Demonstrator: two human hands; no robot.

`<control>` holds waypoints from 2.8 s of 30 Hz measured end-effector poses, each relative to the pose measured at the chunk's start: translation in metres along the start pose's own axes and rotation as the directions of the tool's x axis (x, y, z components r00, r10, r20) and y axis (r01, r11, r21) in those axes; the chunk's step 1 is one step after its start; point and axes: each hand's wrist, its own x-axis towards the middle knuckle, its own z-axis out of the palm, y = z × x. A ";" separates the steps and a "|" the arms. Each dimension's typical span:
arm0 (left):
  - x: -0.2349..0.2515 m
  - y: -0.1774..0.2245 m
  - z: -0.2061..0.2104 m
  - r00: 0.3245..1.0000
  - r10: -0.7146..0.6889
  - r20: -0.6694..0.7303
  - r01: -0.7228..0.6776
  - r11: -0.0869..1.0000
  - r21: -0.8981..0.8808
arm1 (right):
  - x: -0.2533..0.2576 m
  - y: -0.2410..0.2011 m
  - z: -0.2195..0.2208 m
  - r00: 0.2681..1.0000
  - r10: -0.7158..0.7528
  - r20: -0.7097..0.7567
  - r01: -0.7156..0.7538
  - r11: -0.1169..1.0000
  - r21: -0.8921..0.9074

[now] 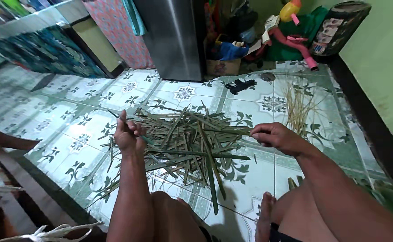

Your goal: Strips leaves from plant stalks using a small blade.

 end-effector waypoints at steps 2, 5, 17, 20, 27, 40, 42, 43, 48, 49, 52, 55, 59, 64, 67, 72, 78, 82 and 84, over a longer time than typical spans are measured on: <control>-0.005 -0.003 0.002 0.998 -0.057 0.017 0.055 0.994 0.099 | 0.004 -0.001 0.002 1.000 0.008 -0.008 -0.007 1.000 0.019; -0.022 -0.015 0.016 0.953 -0.247 0.176 0.190 0.939 0.287 | 0.009 0.000 0.009 1.000 0.010 -0.008 -0.010 1.000 0.021; -0.059 -0.031 0.069 0.790 -0.429 0.438 0.326 0.899 0.293 | 0.004 0.009 0.007 0.994 -0.048 0.095 0.052 0.998 -0.032; -0.055 -0.020 0.064 0.827 -0.358 0.434 0.283 0.931 0.229 | -0.003 0.019 -0.005 0.992 -0.070 0.107 0.077 0.995 -0.065; -0.046 -0.012 0.049 0.875 -0.267 0.405 0.210 0.961 0.180 | -0.022 0.023 -0.024 0.996 0.031 0.084 -0.023 0.995 -0.097; -0.075 -0.053 0.092 0.767 -0.480 0.425 0.333 0.865 0.377 | -0.009 0.004 0.001 0.991 -0.089 0.099 0.098 0.991 -0.093; -0.070 -0.044 0.086 0.797 -0.432 0.422 0.311 0.893 0.326 | -0.009 0.007 -0.005 0.989 -0.098 0.111 0.111 0.987 -0.120; -0.068 -0.040 0.083 0.810 -0.410 0.419 0.300 0.904 0.304 | -0.010 0.009 -0.008 0.988 -0.104 0.110 0.119 0.983 -0.137; -0.054 -0.022 0.067 0.871 -0.309 0.383 0.245 0.947 0.207 | -0.017 0.018 -0.021 0.994 -0.103 0.042 0.109 0.975 -0.196; -0.051 -0.016 0.063 0.887 -0.276 0.371 0.224 0.958 0.177 | -0.020 0.018 -0.025 0.995 -0.096 0.028 0.100 0.971 -0.216; -0.036 0.001 0.045 0.955 -0.124 0.269 0.101 0.990 0.099 | -0.026 0.023 -0.044 0.994 -0.091 -0.055 0.070 0.952 -0.296; -0.017 0.014 0.019 0.998 0.017 0.067 -0.019 0.999 0.039 | -0.033 0.026 -0.065 0.949 -0.069 -0.308 -0.010 0.969 -0.249; -0.006 0.009 -0.007 0.996 0.009 -0.086 -0.001 0.996 0.095 | -0.031 0.017 -0.069 0.824 -0.080 -0.561 0.044 0.996 -0.078; -0.029 -0.028 0.024 0.946 -0.311 0.095 0.236 0.858 0.456 | -0.016 -0.003 -0.039 0.824 -0.096 -0.558 0.064 0.995 -0.078; -0.063 -0.050 0.065 0.822 -0.528 0.212 0.307 0.726 0.616 | -0.003 -0.007 -0.021 0.815 -0.081 -0.574 0.233 0.953 0.195; -0.114 -0.086 0.107 0.548 -0.713 0.437 0.378 0.677 0.631 | 0.007 -0.020 0.016 0.852 -0.033 -0.523 0.336 0.800 0.497; -0.102 -0.100 0.115 0.661 -0.613 0.432 0.526 0.790 0.316 | 0.010 -0.021 0.047 0.910 0.015 -0.414 0.287 0.698 0.656; -0.087 -0.092 0.115 0.699 -0.605 0.382 0.528 0.796 0.295 | 0.005 -0.018 0.053 0.993 0.032 -0.114 0.048 0.768 0.639; -0.080 -0.089 0.112 0.725 -0.575 0.379 0.490 0.817 0.302 | -0.001 -0.019 0.058 0.999 -0.044 0.019 0.032 0.910 0.413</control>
